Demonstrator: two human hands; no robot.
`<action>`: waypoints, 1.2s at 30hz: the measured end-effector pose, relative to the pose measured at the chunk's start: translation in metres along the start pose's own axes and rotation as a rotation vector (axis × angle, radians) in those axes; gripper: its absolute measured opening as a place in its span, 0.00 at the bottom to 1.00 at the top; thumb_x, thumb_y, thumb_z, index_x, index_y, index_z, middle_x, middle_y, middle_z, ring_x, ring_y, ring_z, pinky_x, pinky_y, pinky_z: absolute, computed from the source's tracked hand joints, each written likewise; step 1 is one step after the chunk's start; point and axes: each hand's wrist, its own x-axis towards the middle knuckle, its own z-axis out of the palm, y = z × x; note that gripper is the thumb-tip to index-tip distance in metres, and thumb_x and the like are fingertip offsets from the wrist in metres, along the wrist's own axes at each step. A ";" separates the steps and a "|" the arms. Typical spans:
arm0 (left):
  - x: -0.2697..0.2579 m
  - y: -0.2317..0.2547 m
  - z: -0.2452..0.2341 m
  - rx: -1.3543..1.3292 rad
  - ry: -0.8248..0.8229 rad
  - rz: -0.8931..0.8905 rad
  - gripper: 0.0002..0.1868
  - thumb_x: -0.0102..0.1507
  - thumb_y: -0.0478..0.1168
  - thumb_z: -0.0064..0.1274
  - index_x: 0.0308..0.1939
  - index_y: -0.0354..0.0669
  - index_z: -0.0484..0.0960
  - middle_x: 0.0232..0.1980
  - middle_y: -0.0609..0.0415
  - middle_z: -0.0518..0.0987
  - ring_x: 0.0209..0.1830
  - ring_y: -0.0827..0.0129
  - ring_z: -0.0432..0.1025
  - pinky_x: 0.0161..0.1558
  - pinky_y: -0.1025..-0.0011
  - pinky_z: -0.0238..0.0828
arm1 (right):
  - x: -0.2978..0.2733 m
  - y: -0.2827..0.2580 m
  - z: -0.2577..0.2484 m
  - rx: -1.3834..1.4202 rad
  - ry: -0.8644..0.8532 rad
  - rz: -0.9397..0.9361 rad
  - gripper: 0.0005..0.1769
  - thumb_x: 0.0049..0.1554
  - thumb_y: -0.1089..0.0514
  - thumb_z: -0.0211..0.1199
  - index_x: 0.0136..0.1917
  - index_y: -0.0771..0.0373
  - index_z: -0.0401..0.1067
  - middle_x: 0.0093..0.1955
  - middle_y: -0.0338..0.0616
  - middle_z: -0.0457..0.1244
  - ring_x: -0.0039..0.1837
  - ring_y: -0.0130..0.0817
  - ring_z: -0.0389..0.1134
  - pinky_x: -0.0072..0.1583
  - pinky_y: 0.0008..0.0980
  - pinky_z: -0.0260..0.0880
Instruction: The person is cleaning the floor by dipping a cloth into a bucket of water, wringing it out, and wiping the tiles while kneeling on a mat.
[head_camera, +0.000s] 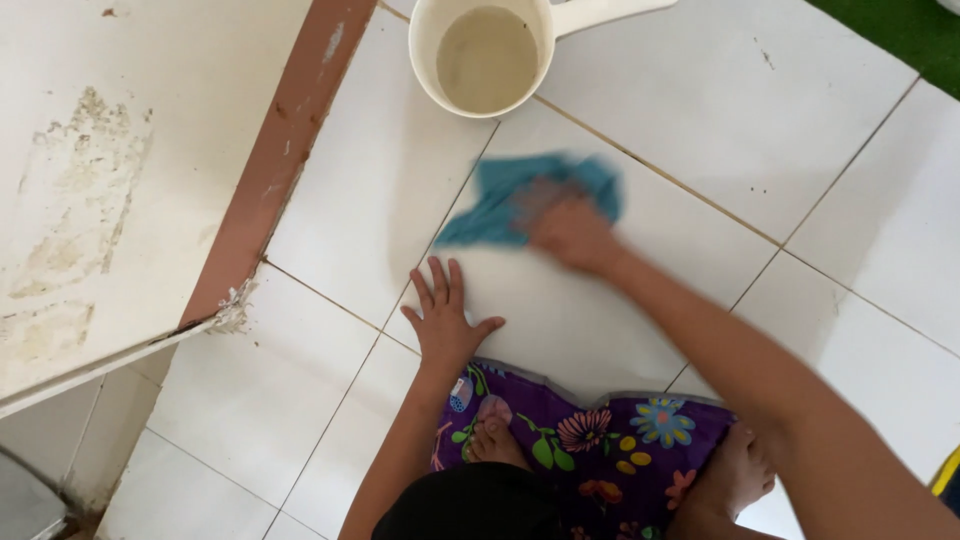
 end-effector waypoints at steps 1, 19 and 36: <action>-0.001 0.003 -0.006 -0.005 -0.009 -0.013 0.64 0.56 0.70 0.59 0.84 0.51 0.38 0.87 0.48 0.30 0.84 0.39 0.22 0.69 0.21 0.35 | 0.017 0.019 -0.046 0.171 0.048 0.114 0.17 0.63 0.47 0.54 0.47 0.51 0.82 0.52 0.46 0.73 0.60 0.53 0.70 0.65 0.54 0.64; -0.002 -0.002 -0.002 -0.032 0.042 0.041 0.66 0.55 0.68 0.62 0.84 0.51 0.38 0.87 0.46 0.30 0.84 0.36 0.22 0.67 0.18 0.35 | -0.026 -0.081 0.078 -0.025 -0.002 0.374 0.28 0.65 0.47 0.55 0.77 0.45 0.65 0.82 0.47 0.53 0.81 0.68 0.47 0.70 0.77 0.48; 0.076 0.004 0.068 -1.259 0.225 0.117 0.18 0.69 0.57 0.52 0.55 0.61 0.64 0.53 0.63 0.73 0.50 0.65 0.72 0.49 0.67 0.73 | -0.034 -0.047 0.002 0.593 -0.007 1.063 0.16 0.52 0.46 0.74 0.51 0.49 0.74 0.40 0.41 0.67 0.43 0.41 0.71 0.42 0.42 0.74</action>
